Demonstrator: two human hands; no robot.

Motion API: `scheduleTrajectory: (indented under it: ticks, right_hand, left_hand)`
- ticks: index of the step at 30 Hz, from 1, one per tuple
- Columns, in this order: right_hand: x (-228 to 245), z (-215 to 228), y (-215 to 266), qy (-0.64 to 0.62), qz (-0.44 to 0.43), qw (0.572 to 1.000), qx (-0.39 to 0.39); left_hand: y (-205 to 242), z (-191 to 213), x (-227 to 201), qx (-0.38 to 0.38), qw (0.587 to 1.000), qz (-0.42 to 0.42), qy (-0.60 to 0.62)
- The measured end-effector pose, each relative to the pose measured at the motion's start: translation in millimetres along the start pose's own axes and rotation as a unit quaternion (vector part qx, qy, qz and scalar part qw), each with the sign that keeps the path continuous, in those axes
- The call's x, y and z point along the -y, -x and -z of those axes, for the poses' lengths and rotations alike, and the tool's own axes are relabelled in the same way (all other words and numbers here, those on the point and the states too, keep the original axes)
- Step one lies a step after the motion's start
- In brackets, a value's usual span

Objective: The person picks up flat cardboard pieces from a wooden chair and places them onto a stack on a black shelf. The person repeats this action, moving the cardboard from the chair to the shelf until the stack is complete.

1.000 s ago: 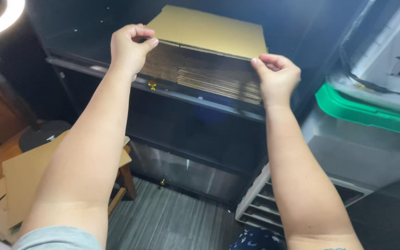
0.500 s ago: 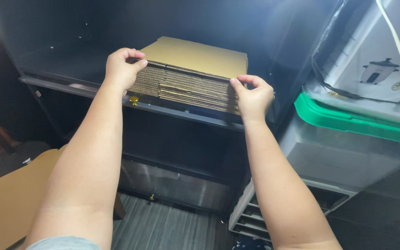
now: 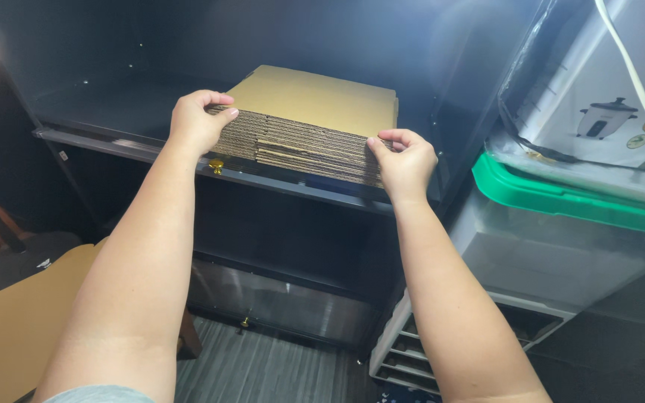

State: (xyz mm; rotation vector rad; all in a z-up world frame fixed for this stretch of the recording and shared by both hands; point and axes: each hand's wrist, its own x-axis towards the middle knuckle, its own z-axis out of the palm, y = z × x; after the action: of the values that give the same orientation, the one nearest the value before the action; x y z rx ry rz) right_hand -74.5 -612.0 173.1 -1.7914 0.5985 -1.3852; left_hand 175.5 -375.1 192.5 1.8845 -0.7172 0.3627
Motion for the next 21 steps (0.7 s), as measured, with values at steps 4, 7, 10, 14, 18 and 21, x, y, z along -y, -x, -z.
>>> scheduleTrajectory:
  ticks: [4, 7, 10, 14, 18, 21]
  right_hand:
    - [2.2, -0.2, 3.9, -0.001, 0.015, 1.000, 0.001]
    - [2.9, 0.9, 6.3, 0.004, 0.024, 1.000, 0.000]
    - [-3.6, 0.7, 5.9, 0.005, 0.037, 0.999, 0.001]
    - [-11.9, -1.1, 6.2, 0.019, 0.065, 0.998, -0.003]
    - [-16.4, -3.1, 9.0, 0.031, 0.085, 0.996, -0.008]
    - [-21.1, -5.1, 10.9, 0.045, 0.106, 0.993, -0.014]
  left_hand:
    - [2.4, 1.0, 0.9, -0.001, 1.000, 0.007, -0.017]
    - [0.1, -2.5, 6.4, -0.006, 1.000, 0.001, -0.014]
    - [-2.2, -5.9, 13.3, -0.008, 1.000, -0.007, -0.005]
    - [2.7, -6.2, 12.7, -0.011, 0.999, -0.011, 0.032]
    - [-0.5, -10.1, 19.6, -0.010, 0.999, -0.005, 0.041]
    - [1.0, -12.8, 23.9, -0.017, 0.999, -0.023, 0.031]
